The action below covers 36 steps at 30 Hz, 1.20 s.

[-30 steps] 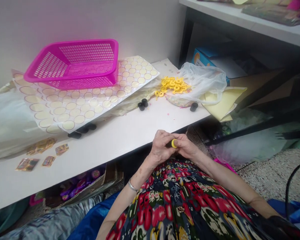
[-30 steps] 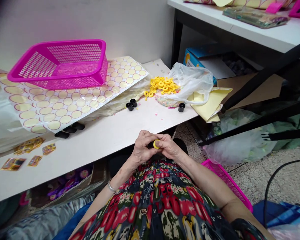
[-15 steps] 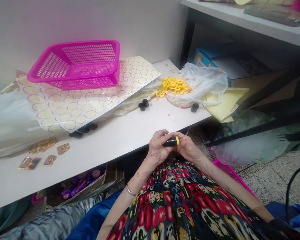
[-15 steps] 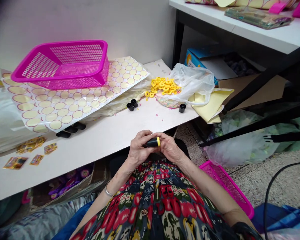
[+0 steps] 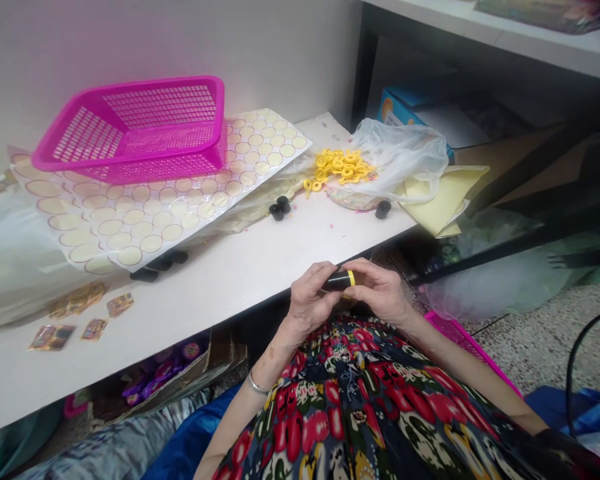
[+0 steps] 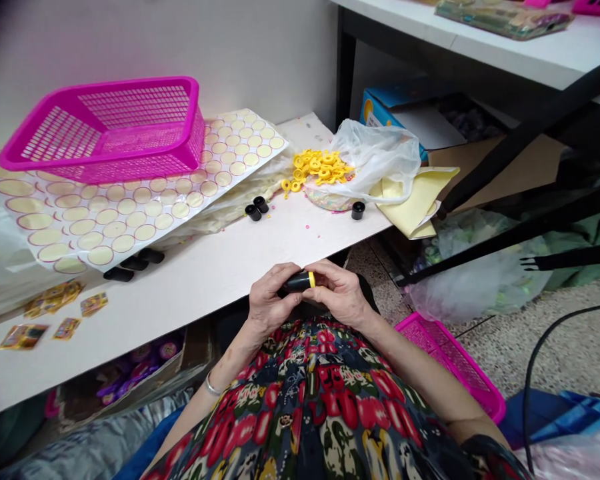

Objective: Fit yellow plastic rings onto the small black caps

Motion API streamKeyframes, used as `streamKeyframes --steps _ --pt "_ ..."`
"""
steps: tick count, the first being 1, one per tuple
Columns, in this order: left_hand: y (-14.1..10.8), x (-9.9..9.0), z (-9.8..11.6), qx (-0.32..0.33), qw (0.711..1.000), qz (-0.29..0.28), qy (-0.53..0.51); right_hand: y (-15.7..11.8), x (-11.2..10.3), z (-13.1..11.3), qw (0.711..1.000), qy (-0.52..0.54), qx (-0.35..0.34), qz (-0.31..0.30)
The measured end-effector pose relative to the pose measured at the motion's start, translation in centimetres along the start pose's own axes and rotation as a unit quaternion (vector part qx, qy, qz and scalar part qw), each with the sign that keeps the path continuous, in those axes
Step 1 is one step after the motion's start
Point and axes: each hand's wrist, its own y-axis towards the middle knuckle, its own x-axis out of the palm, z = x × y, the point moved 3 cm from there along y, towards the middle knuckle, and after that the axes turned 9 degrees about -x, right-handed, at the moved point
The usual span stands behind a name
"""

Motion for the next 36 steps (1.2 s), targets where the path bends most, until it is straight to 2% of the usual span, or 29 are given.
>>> streamKeyframes --steps 2,4,7,11,15,18,23,25,27,31,33,36 --pt "-0.1 -0.3 0.6 0.009 1.0 0.008 0.007 -0.1 0.1 0.7 0.994 0.096 0.047 0.006" --pt "0.0 -0.5 1.3 0.028 1.0 0.003 0.006 -0.3 0.2 1.5 0.976 0.19 0.103 0.004" --pt "0.6 -0.6 2.3 0.011 0.999 -0.045 -0.009 -0.7 0.5 2.6 0.94 0.296 0.17 -0.017" --pt "1.8 -0.7 2.3 -0.151 0.985 -0.081 -0.031 -1.2 0.7 3.5 0.901 0.375 0.216 -0.031" --pt "2.3 -0.9 1.4 -0.315 0.939 -0.078 -0.115 -1.3 0.9 3.6 0.894 0.383 0.228 -0.037" --pt "2.2 -0.7 0.5 -0.391 0.886 -0.073 -0.238 -1.2 1.0 3.2 0.918 0.34 0.202 -0.025" --pt "1.4 0.2 -0.9 -0.449 0.787 -0.109 -0.41 -0.4 0.2 1.8 0.982 0.162 0.097 0.01" --pt "1.0 0.7 -1.3 -0.455 0.753 -0.142 -0.454 0.0 -0.2 0.9 0.998 0.055 0.033 -0.009" --pt "0.5 1.2 -1.6 -0.452 0.728 -0.171 -0.486 0.3 -0.4 -0.2 0.997 -0.058 -0.031 -0.051" --pt "-0.1 1.9 -2.1 -0.441 0.705 -0.182 -0.525 0.6 0.2 -2.0 0.964 -0.181 -0.119 -0.153" --pt "-0.3 1.8 -2.2 -0.431 0.71 -0.17 -0.531 0.5 0.5 -2.4 0.954 -0.212 -0.138 -0.162" --pt "-0.7 1.2 -2.1 -0.404 0.742 -0.164 -0.51 0.4 0.6 -2.5 0.945 -0.263 -0.141 -0.137"
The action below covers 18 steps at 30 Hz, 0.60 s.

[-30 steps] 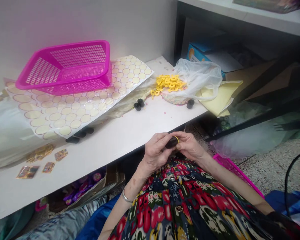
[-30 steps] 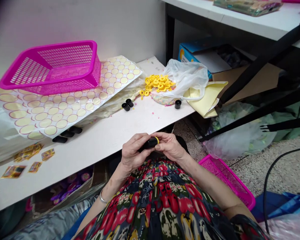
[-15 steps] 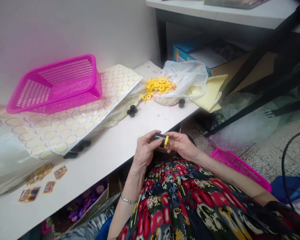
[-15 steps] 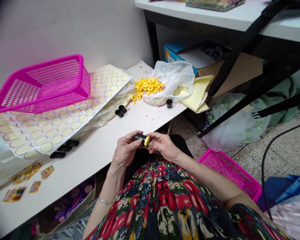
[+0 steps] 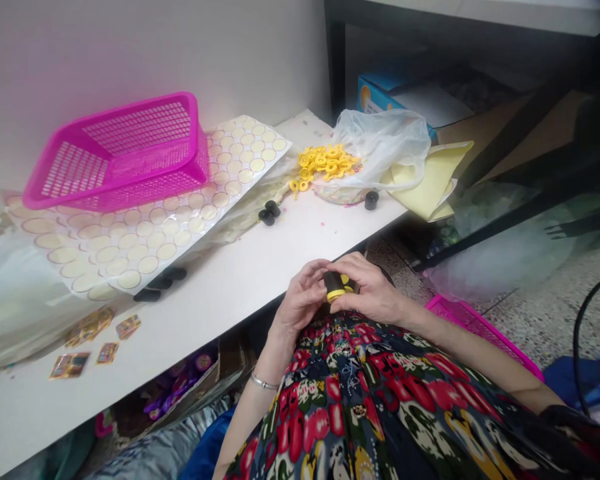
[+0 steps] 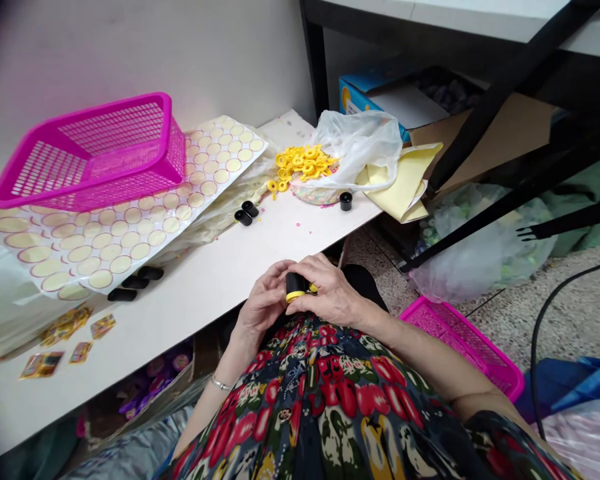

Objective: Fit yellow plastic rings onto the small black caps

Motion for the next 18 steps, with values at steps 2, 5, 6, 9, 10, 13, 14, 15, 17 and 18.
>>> streamKeyframes --steps 2,5,6,9,10,13,14,15,17,18 --pt "-0.6 -0.1 0.0 0.02 0.999 0.004 0.044 -0.1 0.1 0.2 1.0 -0.011 0.014 0.011" --pt "-1.2 -0.1 -0.1 0.036 0.993 0.032 0.107 -0.1 0.5 0.7 0.998 0.028 0.058 0.016" --pt "-1.3 -0.1 -0.1 0.038 0.99 0.048 0.124 -0.1 0.6 0.8 0.996 0.051 0.078 0.013" --pt "-1.5 0.3 -0.1 0.045 0.979 0.108 0.164 -0.1 0.9 0.8 0.987 0.102 0.123 -0.016" --pt "-1.6 0.5 -0.2 0.045 0.975 0.122 0.18 -0.2 1.1 0.6 0.986 0.106 0.127 -0.029" --pt "-1.6 0.6 -0.7 0.036 0.965 0.134 0.222 -0.7 1.6 0.8 0.987 0.083 0.126 -0.05" --pt "-1.5 0.5 -0.9 0.036 0.964 0.133 0.227 -0.8 1.8 1.1 0.989 0.068 0.125 -0.045" --pt "-1.4 0.2 -1.2 0.037 0.965 0.137 0.223 -0.9 2.0 1.4 0.991 0.054 0.121 -0.032" --pt "-1.3 -0.4 -1.4 0.039 0.968 0.154 0.194 -0.8 2.5 2.0 0.992 0.055 0.114 -0.023" --pt "-1.4 -0.6 -1.5 0.037 0.97 0.165 0.175 -0.7 2.7 2.3 0.99 0.076 0.116 -0.03"
